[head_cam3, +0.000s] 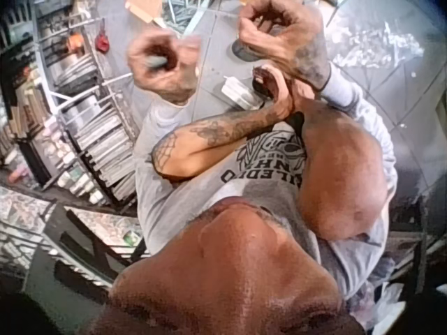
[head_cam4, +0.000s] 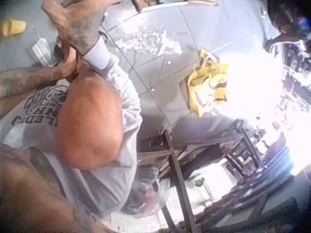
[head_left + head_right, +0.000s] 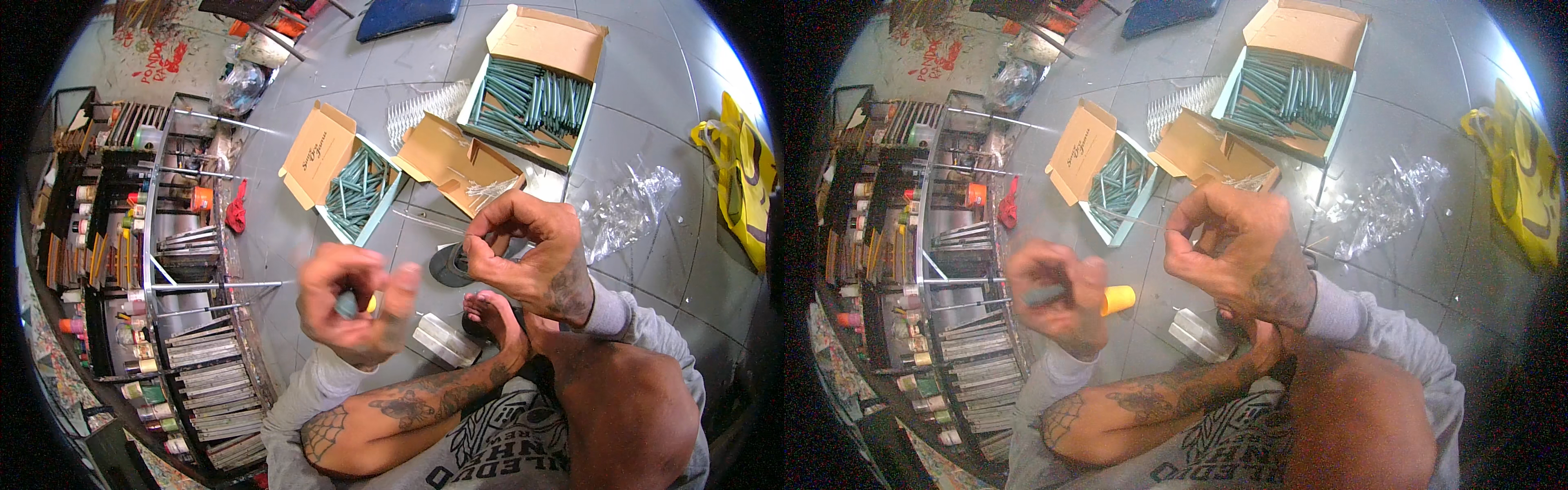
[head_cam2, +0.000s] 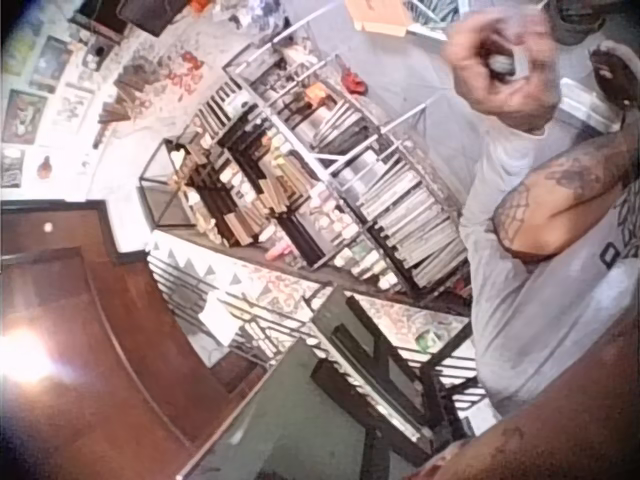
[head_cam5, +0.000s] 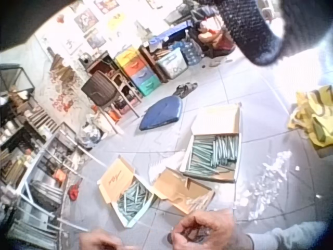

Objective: The person inserts teal-colored pins into a clear plastic strip and a teal-colored tube by hand while sitting on the floor.

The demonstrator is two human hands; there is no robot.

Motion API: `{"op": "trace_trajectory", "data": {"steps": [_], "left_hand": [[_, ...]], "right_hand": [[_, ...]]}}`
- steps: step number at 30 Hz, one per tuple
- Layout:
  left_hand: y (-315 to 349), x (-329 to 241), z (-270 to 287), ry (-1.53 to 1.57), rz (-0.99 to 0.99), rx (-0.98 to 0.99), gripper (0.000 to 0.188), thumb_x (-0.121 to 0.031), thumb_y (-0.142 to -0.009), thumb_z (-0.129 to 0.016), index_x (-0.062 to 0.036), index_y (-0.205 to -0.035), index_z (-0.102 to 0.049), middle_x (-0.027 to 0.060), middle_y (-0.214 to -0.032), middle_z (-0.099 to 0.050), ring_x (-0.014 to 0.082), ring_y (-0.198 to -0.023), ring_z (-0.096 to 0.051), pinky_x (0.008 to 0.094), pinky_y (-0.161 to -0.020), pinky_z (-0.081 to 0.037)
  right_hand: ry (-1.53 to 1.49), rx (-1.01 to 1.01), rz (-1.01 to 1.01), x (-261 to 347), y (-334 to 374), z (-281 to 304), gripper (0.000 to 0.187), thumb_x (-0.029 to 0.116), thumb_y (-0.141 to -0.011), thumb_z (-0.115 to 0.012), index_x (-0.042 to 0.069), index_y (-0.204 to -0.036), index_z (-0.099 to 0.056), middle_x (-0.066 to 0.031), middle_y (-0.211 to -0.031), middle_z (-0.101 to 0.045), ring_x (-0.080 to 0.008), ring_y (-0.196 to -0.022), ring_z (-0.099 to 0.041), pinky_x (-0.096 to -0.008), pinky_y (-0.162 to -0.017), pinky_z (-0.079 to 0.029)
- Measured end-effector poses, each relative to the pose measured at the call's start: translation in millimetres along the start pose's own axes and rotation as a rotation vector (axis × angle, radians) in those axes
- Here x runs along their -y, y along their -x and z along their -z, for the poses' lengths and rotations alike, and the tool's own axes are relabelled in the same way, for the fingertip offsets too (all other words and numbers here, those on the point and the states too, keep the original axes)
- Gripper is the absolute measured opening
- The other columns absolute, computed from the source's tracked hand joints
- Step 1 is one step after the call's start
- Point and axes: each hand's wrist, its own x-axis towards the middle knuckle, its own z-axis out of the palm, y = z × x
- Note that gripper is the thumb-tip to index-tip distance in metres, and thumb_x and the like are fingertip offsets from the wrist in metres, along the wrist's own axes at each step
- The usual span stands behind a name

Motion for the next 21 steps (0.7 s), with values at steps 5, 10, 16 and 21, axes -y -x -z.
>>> {"op": "trace_trajectory", "data": {"steps": [5,10,16,21], "left_hand": [[-16,-3,-6,-0.286,-0.312,0.242,0.024,-0.008,-0.078,-0.084,-0.005,-0.1,-0.074,0.0072,-0.091,-0.071,0.0195,-0.081,-0.07,0.0291,-0.071,-0.056],[-10,-5,-5,-0.227,-0.109,0.252,0.02,-0.01,-0.08,-0.083,-0.0056,-0.099,-0.076,0.0089,-0.096,-0.073,0.0176,-0.082,-0.071,0.0278,-0.069,-0.055],[-10,-6,-1,-0.165,0.002,0.284,0.02,-0.012,-0.079,-0.084,-0.0067,-0.098,-0.078,0.008,-0.094,-0.074,0.0144,-0.079,-0.07,0.0245,-0.059,-0.05],[-10,3,-1,-0.14,-0.087,0.268,0.022,-0.015,-0.077,-0.087,-0.0067,-0.096,-0.078,0.0086,-0.091,-0.075,0.0133,-0.075,-0.07,0.0238,-0.056,-0.048]], "right_hand": [[0.008,0.014,0.106,5,-1,-3,0.013,0.004,-0.076,-0.077,0.004,-0.085,-0.068,-0.0057,-0.075,-0.068,-0.0113,-0.058,-0.065,-0.0266,-0.054,-0.051],[0.052,0.021,0.206,6,-2,-3,0.015,0.004,-0.075,-0.077,0.006,-0.087,-0.067,-0.006,-0.075,-0.067,-0.0144,-0.058,-0.065,-0.0279,-0.053,-0.051],[0.113,0.055,0.317,6,-4,-1,0.021,0.002,-0.074,-0.076,0.007,-0.091,-0.065,-0.005,-0.075,-0.064,-0.0146,-0.057,-0.063,-0.0282,-0.052,-0.049],[0.118,0.101,0.314,11,-4,1,0.024,0.002,-0.073,-0.076,0.007,-0.094,-0.064,-0.0042,-0.077,-0.062,-0.0136,-0.054,-0.058,-0.0286,-0.05,-0.046]]}}
